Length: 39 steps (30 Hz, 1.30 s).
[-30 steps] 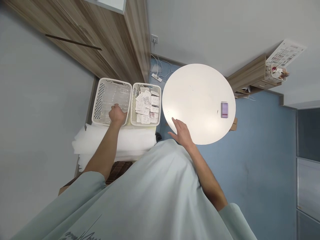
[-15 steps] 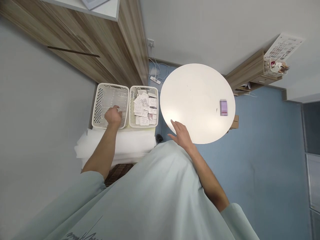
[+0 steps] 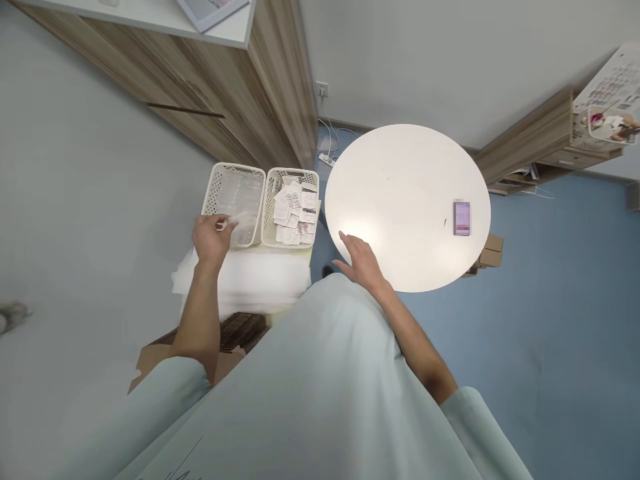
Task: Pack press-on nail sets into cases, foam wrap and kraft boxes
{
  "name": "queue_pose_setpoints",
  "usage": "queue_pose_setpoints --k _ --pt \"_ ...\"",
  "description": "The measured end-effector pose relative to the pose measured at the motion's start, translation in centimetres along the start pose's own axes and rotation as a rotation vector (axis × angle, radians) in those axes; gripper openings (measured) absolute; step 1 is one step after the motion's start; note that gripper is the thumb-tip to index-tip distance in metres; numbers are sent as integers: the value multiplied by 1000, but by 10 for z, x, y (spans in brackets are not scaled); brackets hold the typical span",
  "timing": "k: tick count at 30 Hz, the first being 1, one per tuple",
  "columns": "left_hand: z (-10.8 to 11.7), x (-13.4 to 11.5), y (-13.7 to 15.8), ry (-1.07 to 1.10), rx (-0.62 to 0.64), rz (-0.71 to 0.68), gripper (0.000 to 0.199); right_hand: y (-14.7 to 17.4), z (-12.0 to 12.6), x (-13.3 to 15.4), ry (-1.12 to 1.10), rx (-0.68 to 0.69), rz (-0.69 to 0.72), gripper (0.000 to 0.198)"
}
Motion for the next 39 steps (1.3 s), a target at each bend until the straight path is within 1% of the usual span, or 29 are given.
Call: queue_pose_setpoints --k 2,4,7,9,11,14,16,18,22,26,30,31,33,34,35,37,39 --pt "-3 -23 20 135 60 16 30 -3 9 -2 -42 -8 35 81" --pt "-14 -51 43 299 158 51 36 -4 21 -3 -84 -9 63 81" --pt "-41 -104 81 568 319 79 60 -2 41 -6 -129 8 99 82" --pt "-61 -140 106 690 411 85 71 3 56 -10 -144 16 130 84" --pt "-78 -175 129 736 485 82 74 10 69 -16 -147 21 163 87" --pt "-97 -221 153 715 577 38 68 25 85 -31 -145 24 186 88" --pt "-106 -246 163 680 617 1 63 37 93 -45 -150 26 174 87" --pt "-115 -265 170 649 647 -23 60 48 97 -59 -152 31 149 88" --pt "-135 -289 180 594 724 -56 60 68 101 -82 -136 42 111 90" --pt "-153 -303 190 555 761 -77 62 84 103 -99 -197 36 51 95" --pt "-167 -310 206 631 801 -47 67 97 102 -116 -452 -22 -83 105" --pt "-170 -311 211 670 824 -48 73 99 100 -121 -533 -38 -127 108" --pt "-174 -315 222 761 843 -69 91 104 95 -127 -694 -54 -207 112" --pt "-176 -316 227 804 833 -80 98 106 93 -129 -765 -55 -236 114" --pt "-177 -316 232 839 814 -87 100 107 91 -131 -824 -52 -256 115" --pt "-180 -316 239 873 774 -89 95 111 87 -132 -900 -44 -282 114" --pt "-183 -316 244 875 766 -91 90 114 85 -134 -933 -37 -300 110"
Point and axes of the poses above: each hand's wrist, its own y-axis away from the middle knuckle, its own z-axis out of the back of the hand, x = y × z, the point moved 5 cm from there along -y, towards the middle knuckle, and after that the axes turned 7 degrees about y, right-handed, at the moved point
